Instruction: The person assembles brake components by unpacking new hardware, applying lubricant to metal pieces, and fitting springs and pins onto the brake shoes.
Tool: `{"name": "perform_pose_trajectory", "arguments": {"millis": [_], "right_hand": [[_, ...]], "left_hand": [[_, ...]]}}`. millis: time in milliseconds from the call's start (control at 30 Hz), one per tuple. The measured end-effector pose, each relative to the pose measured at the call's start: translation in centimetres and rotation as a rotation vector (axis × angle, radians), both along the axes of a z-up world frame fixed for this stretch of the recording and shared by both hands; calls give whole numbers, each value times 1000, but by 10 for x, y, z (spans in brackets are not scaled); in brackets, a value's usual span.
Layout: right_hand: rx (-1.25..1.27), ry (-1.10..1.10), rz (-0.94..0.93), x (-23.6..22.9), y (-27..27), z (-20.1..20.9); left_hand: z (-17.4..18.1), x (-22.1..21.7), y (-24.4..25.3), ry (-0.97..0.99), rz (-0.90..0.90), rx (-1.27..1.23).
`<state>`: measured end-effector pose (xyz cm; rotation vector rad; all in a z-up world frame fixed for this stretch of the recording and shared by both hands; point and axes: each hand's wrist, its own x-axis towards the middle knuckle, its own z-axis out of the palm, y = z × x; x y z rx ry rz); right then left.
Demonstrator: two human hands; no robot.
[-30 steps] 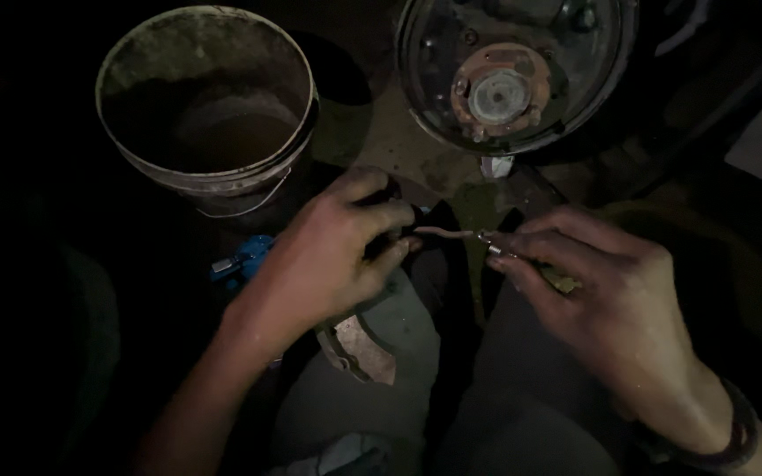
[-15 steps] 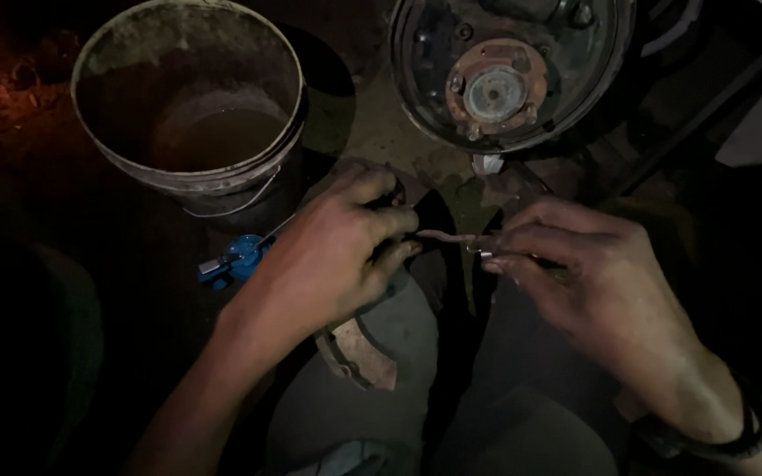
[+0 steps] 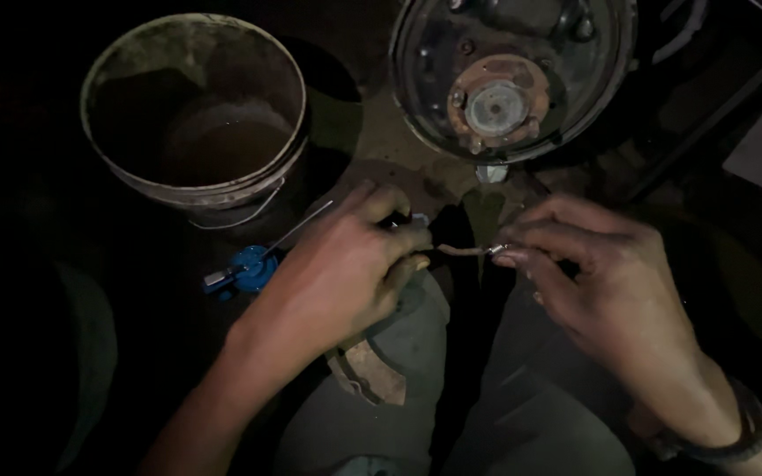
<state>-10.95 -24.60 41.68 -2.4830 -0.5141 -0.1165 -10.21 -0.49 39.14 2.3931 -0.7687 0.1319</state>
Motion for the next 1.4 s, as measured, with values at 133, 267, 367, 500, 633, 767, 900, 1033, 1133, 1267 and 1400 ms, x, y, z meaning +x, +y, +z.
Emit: {"name": "perform_pose_trajectory", "arguments": {"millis": [133, 267, 367, 500, 633, 767, 900, 1033, 1133, 1267, 1400], "right_hand": [[14, -16, -14, 3, -6, -1], [14, 18, 4, 4, -19, -8], [51, 66, -63, 1, -28, -16], [134, 113, -161, -3, -34, -28], [99, 208, -215, -1, -36, -26], [-13, 179, -162, 1, -40, -25], [-69, 190, -32, 6, -59, -27], [-139, 304, -11, 24, -79, -22], [-314, 519, -99, 59, -72, -16], [-503, 674, 84, 108, -43, -21], [-526, 723, 212, 168, -36, -67]], "left_hand": [[-3, 2, -1, -14, -18, -39], [0, 6, -3, 33, -38, -39], [3, 8, -8, 120, -23, -25], [-1, 13, -14, 109, -171, -288], [-13, 29, -4, 93, -60, -261], [-50, 56, 16, 289, 117, -636], [-115, 87, 33, 327, 288, -706], [-212, 128, 42, 466, 325, -575], [-297, 178, 34, 569, 182, -606], [-367, 219, 23, 504, 377, -212], [-410, 235, -7, 338, 448, 46]]}}
